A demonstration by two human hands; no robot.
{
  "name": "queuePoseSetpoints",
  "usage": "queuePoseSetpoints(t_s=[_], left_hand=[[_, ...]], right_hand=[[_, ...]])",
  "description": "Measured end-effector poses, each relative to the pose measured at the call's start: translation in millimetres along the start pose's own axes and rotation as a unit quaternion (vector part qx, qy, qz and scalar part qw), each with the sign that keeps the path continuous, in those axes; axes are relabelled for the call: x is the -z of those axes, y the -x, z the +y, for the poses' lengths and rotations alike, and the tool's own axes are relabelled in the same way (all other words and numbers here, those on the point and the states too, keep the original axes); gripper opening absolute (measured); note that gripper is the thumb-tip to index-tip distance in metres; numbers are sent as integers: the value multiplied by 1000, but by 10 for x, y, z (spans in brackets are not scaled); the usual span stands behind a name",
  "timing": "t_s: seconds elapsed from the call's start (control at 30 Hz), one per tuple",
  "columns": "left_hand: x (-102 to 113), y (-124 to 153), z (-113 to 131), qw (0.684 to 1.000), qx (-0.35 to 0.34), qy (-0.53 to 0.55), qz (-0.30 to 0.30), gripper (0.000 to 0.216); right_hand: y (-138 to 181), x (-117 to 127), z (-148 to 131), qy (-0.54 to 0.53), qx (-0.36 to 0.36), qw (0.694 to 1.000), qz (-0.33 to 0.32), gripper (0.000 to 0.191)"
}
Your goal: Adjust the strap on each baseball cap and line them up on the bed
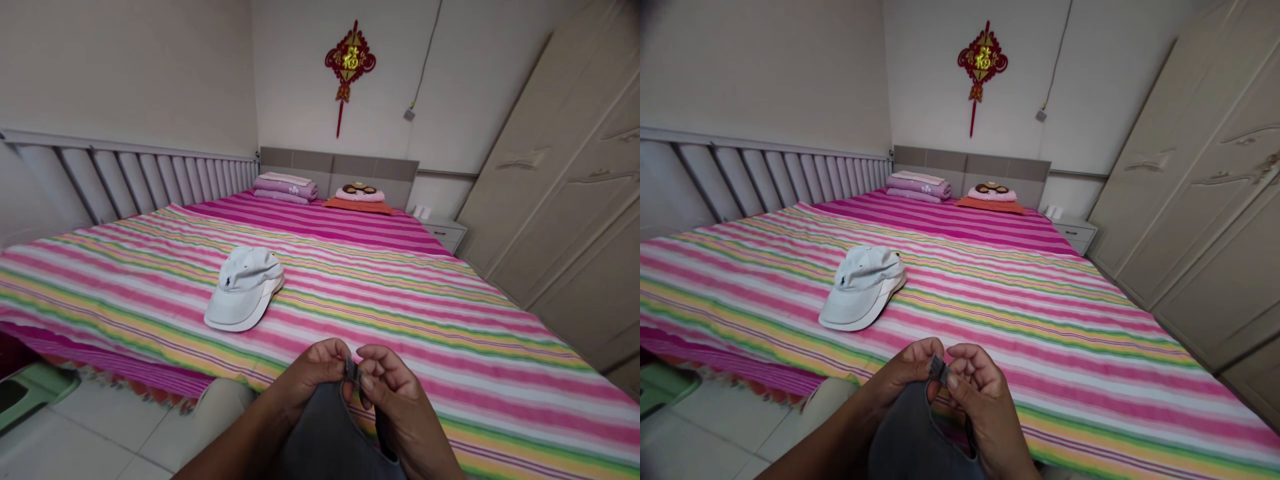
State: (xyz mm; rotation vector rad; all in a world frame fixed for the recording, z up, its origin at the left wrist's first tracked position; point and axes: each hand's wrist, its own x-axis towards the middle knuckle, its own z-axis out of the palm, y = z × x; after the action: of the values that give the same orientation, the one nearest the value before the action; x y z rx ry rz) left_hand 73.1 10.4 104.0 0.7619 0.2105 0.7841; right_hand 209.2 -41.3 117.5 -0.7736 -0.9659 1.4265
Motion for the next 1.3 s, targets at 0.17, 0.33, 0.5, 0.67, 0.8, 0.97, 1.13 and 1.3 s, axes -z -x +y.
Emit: queuePoseSetpoints(t_s=[0.17, 0.33, 0.5, 0.67, 0.8, 0.97, 1.13, 1.3], left_hand=[[-13, 32, -10, 1000, 5, -17, -3, 21], [-24, 35, 4, 999, -8, -31, 20, 21], [-61, 15, 11, 999, -31, -27, 19, 25], [-110, 66, 41, 998, -12, -35, 52, 23], [-127, 83, 66, 990, -1, -98, 101, 26], [-179, 78, 119, 984, 19, -145, 100, 31], [-167, 83, 158, 978, 37, -182, 100, 31], [-99, 89, 173, 972, 52, -211, 84, 25]], right_hand=[[-9, -21, 6, -31, -5, 999, -23, 24], [-21, -32, 2, -12, -14, 1000, -17, 22], [-8, -57, -35, 88, -15, 996, 19, 33], [-5, -38, -61, 268, 44, 961, 52, 21], [-8, -10, -103, 393, 112, 912, 21, 15], [-6, 0, -168, 517, 197, 833, 4, 11], [19, 17, -163, 555, 240, 796, -2, 4], [37, 47, -180, 577, 196, 792, -22, 10]])
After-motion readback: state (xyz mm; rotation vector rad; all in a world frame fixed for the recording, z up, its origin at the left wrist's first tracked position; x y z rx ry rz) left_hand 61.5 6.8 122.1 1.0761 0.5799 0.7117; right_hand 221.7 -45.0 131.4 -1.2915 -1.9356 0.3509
